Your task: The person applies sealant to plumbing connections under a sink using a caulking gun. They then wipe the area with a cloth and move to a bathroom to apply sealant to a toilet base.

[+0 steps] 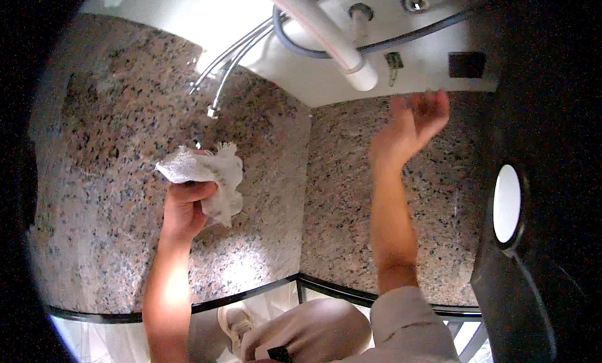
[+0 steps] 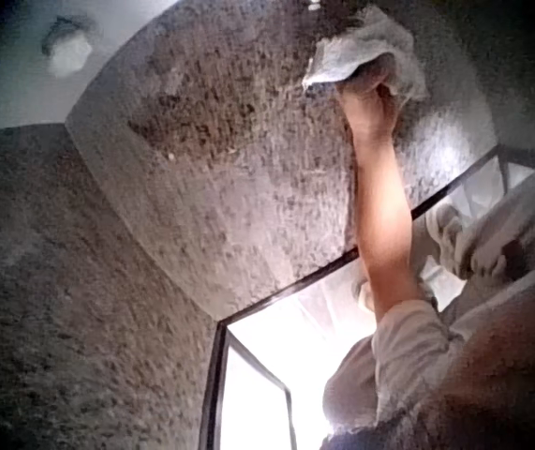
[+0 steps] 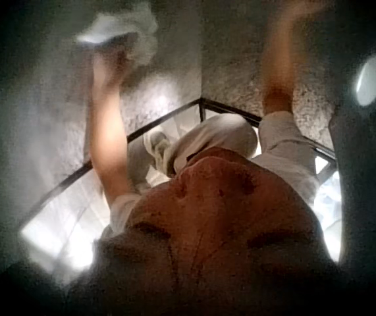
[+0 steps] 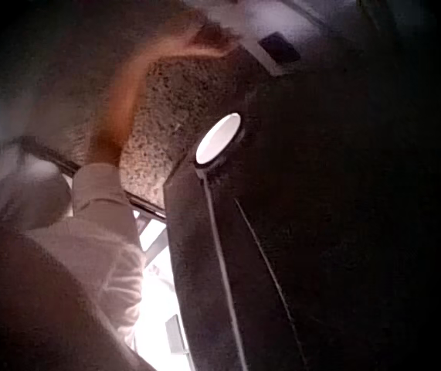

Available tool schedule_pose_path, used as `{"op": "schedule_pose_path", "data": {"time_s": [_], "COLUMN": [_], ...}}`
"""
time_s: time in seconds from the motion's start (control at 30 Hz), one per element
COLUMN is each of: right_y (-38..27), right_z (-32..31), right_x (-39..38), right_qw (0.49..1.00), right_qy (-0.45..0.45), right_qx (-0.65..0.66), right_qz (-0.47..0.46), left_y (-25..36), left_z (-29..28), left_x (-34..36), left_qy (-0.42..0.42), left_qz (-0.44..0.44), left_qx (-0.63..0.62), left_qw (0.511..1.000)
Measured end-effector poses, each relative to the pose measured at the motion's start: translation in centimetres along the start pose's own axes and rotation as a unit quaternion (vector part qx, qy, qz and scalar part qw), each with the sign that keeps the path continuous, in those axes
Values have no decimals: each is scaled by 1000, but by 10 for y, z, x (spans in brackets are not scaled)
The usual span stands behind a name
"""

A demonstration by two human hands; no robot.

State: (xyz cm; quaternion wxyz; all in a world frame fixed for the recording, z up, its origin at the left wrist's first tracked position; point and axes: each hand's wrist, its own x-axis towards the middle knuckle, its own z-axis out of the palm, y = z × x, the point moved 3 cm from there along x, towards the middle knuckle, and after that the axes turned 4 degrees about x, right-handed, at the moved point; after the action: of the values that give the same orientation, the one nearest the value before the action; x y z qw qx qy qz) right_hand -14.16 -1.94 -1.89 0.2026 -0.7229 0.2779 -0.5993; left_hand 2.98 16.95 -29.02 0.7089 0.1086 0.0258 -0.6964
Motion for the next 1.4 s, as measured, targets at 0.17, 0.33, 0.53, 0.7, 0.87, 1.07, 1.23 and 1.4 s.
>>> {"op": "schedule_pose_path", "data": {"time_s": [0.17,0.33,0.53,0.7,0.87,1.07,1.23,1.4], "right_y": [-33,-32,-13,-6,4,1,0,0], "right_z": [13,63,89,98,93,83,80,78], "right_x": [-138,-189,-201,-209,-215,-217,-222,-232], "right_qw": [985,895,866,856,902,918,921,916], "right_qy": [-8,-158,-180,-165,-158,-167,-155,-148], "right_qx": [78,178,141,102,20,-20,-4,5], "right_qz": [156,377,444,480,402,359,357,372], "left_y": [-2,0,-2,0,-1,-2,-2,-5], "left_z": [0,8,4,12,10,7,11,10], "left_x": [-2,-5,-1,-4,-3,-3,-2,-3], "left_qy": [-17,-59,-80,-76,-48,-38,-22,-18], "left_qz": [5,-16,-47,-44,-38,-42,-24,-27], "left_qx": [-21,-40,-64,-99,-92,-69,-84,-98], "left_qw": [1000,997,994,991,994,996,996,995]}}
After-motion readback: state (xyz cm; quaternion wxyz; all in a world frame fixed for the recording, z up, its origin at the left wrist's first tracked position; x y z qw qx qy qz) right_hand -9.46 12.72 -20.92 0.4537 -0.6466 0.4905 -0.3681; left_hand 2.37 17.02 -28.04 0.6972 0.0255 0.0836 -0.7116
